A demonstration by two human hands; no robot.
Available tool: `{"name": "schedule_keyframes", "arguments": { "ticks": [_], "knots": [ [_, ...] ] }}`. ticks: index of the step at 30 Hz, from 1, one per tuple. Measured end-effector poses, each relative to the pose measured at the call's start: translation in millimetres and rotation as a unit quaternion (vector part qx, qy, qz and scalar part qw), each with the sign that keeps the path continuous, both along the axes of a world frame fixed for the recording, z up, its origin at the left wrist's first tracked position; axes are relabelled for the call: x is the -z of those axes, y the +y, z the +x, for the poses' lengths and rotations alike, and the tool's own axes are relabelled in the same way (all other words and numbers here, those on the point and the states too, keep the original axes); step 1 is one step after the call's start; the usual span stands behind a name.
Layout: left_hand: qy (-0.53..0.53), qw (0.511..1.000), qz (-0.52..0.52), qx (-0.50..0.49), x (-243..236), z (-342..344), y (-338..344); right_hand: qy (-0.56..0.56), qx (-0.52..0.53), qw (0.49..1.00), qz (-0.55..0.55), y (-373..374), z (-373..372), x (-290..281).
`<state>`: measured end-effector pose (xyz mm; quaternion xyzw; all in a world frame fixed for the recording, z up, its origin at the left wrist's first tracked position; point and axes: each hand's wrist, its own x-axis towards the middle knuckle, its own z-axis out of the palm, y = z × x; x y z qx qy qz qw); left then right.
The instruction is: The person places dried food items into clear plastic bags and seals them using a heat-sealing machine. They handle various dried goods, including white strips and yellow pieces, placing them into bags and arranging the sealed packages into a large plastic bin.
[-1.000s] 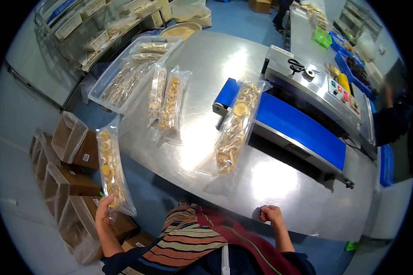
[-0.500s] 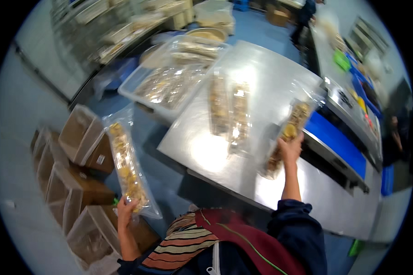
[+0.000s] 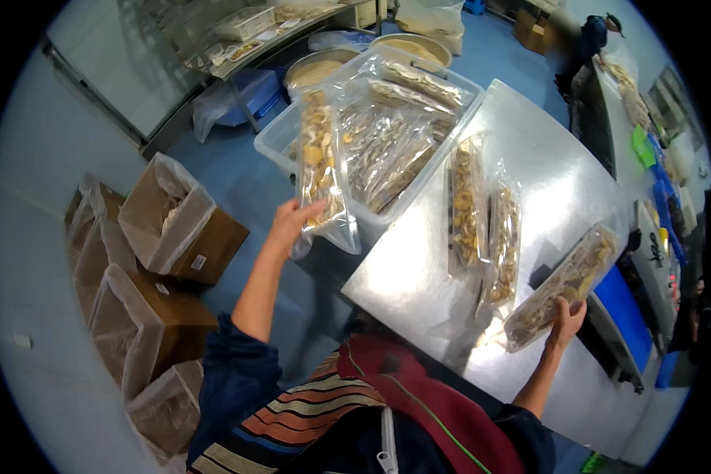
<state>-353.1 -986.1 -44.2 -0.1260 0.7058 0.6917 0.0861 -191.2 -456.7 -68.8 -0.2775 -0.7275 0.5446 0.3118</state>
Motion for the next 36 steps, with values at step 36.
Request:
{"name": "schedule_keyframes", "arguments": {
  "ticks": [36],
  "knots": [
    [0.268, 0.708, -0.39, 0.524, 171.8, -272.1, 138.9, -0.538, 0.102, 0.823, 0.151, -225.6, -234.2, 4.8]
  ]
}}
